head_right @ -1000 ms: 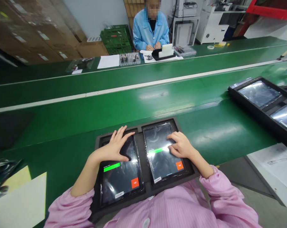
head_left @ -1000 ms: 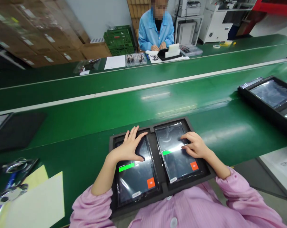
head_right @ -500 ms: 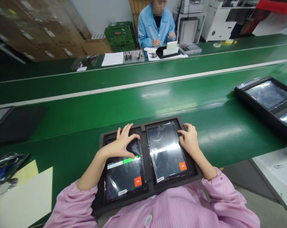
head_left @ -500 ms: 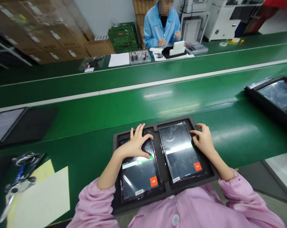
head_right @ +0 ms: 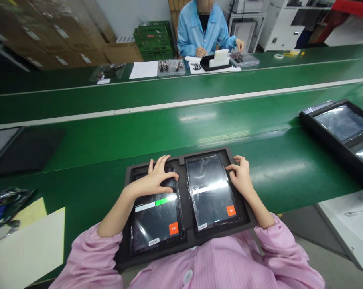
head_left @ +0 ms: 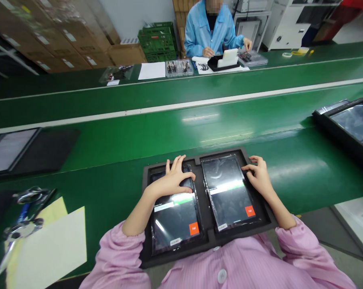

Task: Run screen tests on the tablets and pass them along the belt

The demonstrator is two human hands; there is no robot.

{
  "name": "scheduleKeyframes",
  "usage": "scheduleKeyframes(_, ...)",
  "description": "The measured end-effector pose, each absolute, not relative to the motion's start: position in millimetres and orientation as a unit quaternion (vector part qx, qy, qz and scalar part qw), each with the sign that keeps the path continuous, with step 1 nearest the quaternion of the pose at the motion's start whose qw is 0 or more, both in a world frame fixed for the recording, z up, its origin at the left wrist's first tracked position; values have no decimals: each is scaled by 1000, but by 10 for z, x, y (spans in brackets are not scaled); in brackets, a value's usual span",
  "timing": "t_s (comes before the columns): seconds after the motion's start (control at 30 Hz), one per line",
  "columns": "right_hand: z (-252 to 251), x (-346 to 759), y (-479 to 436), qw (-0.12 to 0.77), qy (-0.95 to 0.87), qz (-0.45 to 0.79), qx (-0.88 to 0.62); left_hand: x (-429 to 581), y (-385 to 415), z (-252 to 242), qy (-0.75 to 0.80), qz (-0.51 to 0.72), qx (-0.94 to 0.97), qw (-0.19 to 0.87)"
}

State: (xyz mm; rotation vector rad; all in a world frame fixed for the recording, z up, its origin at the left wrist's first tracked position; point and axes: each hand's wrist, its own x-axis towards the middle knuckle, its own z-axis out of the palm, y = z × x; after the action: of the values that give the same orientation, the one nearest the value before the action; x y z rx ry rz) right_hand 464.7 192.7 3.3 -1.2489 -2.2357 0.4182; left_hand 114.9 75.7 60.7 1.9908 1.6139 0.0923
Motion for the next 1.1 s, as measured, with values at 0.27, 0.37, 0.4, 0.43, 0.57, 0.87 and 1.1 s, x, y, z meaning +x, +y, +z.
scheduleKeyframes(0.27,-26,4622,1916,284,-834,119,-458,1167,774,611,641,50,716,271)
scheduleKeyframes(0.37,-40,4630,1941,287,-838,136,-445,1173,796,621,644,38,712,275)
scheduleKeyframes(0.4,-41,4634,1949,286,-837,145,-443,1178,803,620,645,33,713,274)
scheduleKeyframes(0.43,-40,4638,1956,285,-836,154,-442,1185,809,617,646,29,713,272)
scheduleKeyframes(0.57,-28,4638,1965,274,-828,176,-456,1192,821,605,641,23,723,258)
scheduleKeyframes(0.87,-66,4644,1967,249,-834,183,-458,491,773,795,696,28,675,244)
scheduleKeyframes(1.1,-199,4657,2016,267,-836,189,-440,420,805,722,709,84,669,208)
